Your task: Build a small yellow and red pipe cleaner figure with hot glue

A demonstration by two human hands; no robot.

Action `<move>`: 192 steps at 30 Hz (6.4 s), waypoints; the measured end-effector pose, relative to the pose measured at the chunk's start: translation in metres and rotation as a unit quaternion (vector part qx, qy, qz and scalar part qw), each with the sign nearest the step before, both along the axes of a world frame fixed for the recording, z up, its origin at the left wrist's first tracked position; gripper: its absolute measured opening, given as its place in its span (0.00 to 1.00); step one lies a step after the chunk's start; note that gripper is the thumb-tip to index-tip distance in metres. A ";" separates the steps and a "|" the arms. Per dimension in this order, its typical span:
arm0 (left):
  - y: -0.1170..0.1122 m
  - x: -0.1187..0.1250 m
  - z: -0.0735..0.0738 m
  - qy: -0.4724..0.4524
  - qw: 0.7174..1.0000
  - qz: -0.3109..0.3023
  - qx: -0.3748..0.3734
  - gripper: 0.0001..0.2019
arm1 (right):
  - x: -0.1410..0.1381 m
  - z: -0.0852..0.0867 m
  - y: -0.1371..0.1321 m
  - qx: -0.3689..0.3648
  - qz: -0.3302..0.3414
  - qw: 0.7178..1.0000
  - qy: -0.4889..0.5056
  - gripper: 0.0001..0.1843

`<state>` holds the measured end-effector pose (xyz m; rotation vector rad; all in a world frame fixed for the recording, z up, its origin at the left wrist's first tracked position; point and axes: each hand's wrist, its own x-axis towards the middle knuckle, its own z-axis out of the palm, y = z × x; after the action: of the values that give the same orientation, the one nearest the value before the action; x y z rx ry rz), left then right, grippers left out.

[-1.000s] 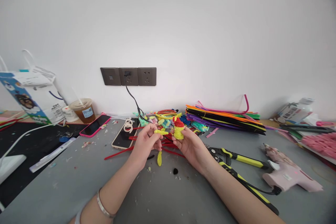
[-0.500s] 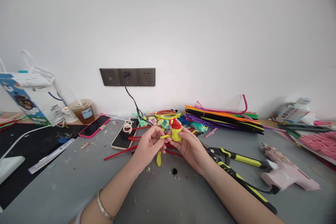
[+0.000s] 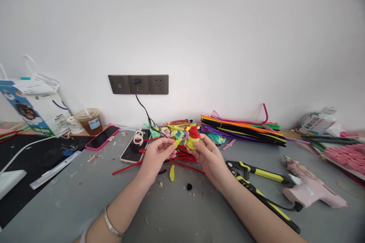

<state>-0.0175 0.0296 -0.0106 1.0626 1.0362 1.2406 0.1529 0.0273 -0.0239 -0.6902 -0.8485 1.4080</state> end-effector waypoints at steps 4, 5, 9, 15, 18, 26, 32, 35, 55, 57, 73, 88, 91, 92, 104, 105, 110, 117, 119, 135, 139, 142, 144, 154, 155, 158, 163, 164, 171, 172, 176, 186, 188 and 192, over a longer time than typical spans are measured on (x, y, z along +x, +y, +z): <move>0.000 0.000 0.001 -0.016 1.000 0.019 0.005 0.18 | -0.002 -0.001 -0.002 0.001 0.026 0.999 -0.029 0.19; 0.000 0.000 0.001 -0.018 1.000 0.020 0.006 0.18 | -0.003 -0.001 -0.003 0.001 0.032 0.999 -0.038 0.19; 0.000 -0.001 0.000 -0.036 0.999 0.026 0.005 0.18 | -0.004 0.001 -0.006 -0.002 0.046 0.997 -0.065 0.19; 0.002 -0.002 -0.001 -0.055 0.998 0.023 -0.004 0.19 | -0.004 0.002 -0.008 0.007 0.047 0.996 -0.078 0.19; 0.002 -0.003 -0.001 -0.049 0.998 0.025 -0.005 0.20 | -0.003 0.001 -0.007 0.015 0.052 0.996 -0.077 0.18; 0.001 -0.002 0.001 -0.044 0.999 0.021 -0.007 0.21 | -0.004 0.003 -0.006 0.015 0.043 0.996 -0.078 0.20; 0.002 -0.003 0.000 -0.039 0.999 0.032 -0.016 0.19 | -0.004 0.002 -0.006 0.029 0.038 0.996 -0.075 0.19; 0.002 -0.003 0.001 -0.037 0.998 0.038 -0.018 0.18 | -0.003 0.002 -0.005 0.031 0.033 0.996 -0.075 0.19; 0.000 -0.001 0.002 -0.067 0.997 0.029 -0.028 0.20 | -0.003 0.001 -0.007 0.019 0.068 0.995 -0.077 0.17; -0.002 0.001 0.002 -0.073 0.997 0.014 -0.032 0.20 | -0.004 0.001 -0.007 0.020 0.083 0.993 -0.079 0.16; -0.007 0.006 -0.001 0.018 0.999 -0.046 0.017 0.16 | -0.003 -0.004 -0.004 0.029 0.093 0.988 -0.120 0.17; -0.011 0.014 -0.006 0.022 0.997 -0.057 0.047 0.20 | -0.009 -0.009 -0.008 0.004 0.054 0.996 -0.072 0.20; -0.011 0.014 -0.007 0.008 0.997 -0.057 0.047 0.19 | -0.010 -0.007 -0.010 0.005 0.061 0.996 -0.064 0.20; -0.011 0.014 -0.007 0.003 0.997 -0.057 0.047 0.19 | -0.011 -0.005 -0.010 0.005 0.061 0.996 -0.062 0.19; 0.000 0.005 -0.011 -0.051 0.998 0.031 0.021 0.24 | -0.001 0.000 0.000 -0.072 -0.055 0.996 0.010 0.22; 0.001 0.005 -0.012 -0.052 0.998 0.038 0.018 0.25 | 0.001 0.000 0.001 -0.073 -0.055 0.996 0.013 0.22; -0.003 0.005 -0.008 -0.047 0.999 0.023 0.011 0.25 | 0.000 0.002 0.000 -0.062 -0.015 0.998 0.029 0.22; -0.007 0.008 0.002 -0.098 0.995 0.029 -0.019 0.24 | 0.001 0.006 -0.001 -0.094 0.008 0.994 0.050 0.19; -0.008 0.008 0.004 -0.108 0.994 0.025 -0.022 0.24 | 0.001 0.007 0.001 -0.104 0.011 0.992 0.075 0.19; -0.009 0.009 0.007 -0.123 0.992 -0.011 -0.036 0.21 | 0.004 0.012 0.001 -0.109 0.015 0.993 0.030 0.22; -0.010 0.009 0.007 -0.110 0.993 -0.028 -0.034 0.20 | 0.004 0.010 0.001 -0.107 0.007 0.994 -0.002 0.22; -0.011 0.009 0.008 -0.098 0.994 -0.039 -0.031 0.21 | 0.004 0.011 0.000 -0.089 0.000 0.996 -0.031 0.23; -0.011 0.009 0.008 -0.092 0.994 -0.043 -0.029 0.22 | 0.004 0.011 0.000 -0.068 0.004 0.997 -0.040 0.24; -0.011 0.010 0.010 -0.076 0.996 -0.038 -0.032 0.22 | 0.005 0.006 -0.002 -0.023 -0.027 0.996 -0.082 0.23; -0.011 0.010 0.010 -0.073 0.996 -0.037 -0.033 0.22 | 0.005 0.006 -0.003 -0.023 -0.031 0.995 -0.093 0.23; -0.011 0.010 0.009 -0.061 0.997 -0.042 -0.033 0.22 | 0.004 0.006 -0.004 -0.025 -0.045 0.992 -0.114 0.23; -0.010 0.009 0.006 -0.042 0.997 -0.060 -0.021 0.22 | 0.003 0.006 -0.005 -0.033 -0.045 0.993 -0.100 0.23; -0.010 0.009 0.006 -0.040 0.997 -0.063 -0.020 0.22 | 0.003 0.006 -0.005 -0.034 -0.045 0.994 -0.096 0.22; -0.010 0.009 0.004 -0.029 0.997 -0.074 -0.021 0.22 | 0.000 0.005 -0.006 -0.033 -0.049 0.996 -0.071 0.21; -0.010 0.009 0.004 -0.029 0.996 -0.077 -0.020 0.22 | 0.000 0.005 -0.005 -0.032 -0.049 0.996 -0.069 0.21; -0.010 0.009 0.005 -0.038 0.996 -0.084 -0.021 0.21 | 0.000 0.005 -0.005 -0.037 -0.045 0.996 -0.066 0.21; -0.013 0.010 0.009 -0.049 0.995 -0.083 -0.031 0.22 | 0.000 0.003 -0.004 -0.045 -0.041 0.997 -0.048 0.20; -0.013 0.010 0.010 -0.051 0.995 -0.083 -0.031 0.22 | 0.000 0.003 -0.004 -0.045 -0.040 0.997 -0.046 0.19; -0.011 0.010 0.007 -0.059 0.994 -0.088 -0.027 0.20 | -0.001 0.004 -0.004 -0.048 -0.038 0.998 -0.032 0.19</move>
<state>-0.0076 0.0181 -0.0035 1.0042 0.8616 1.1141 0.1523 0.0230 -0.0195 -0.8360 -0.8014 1.3712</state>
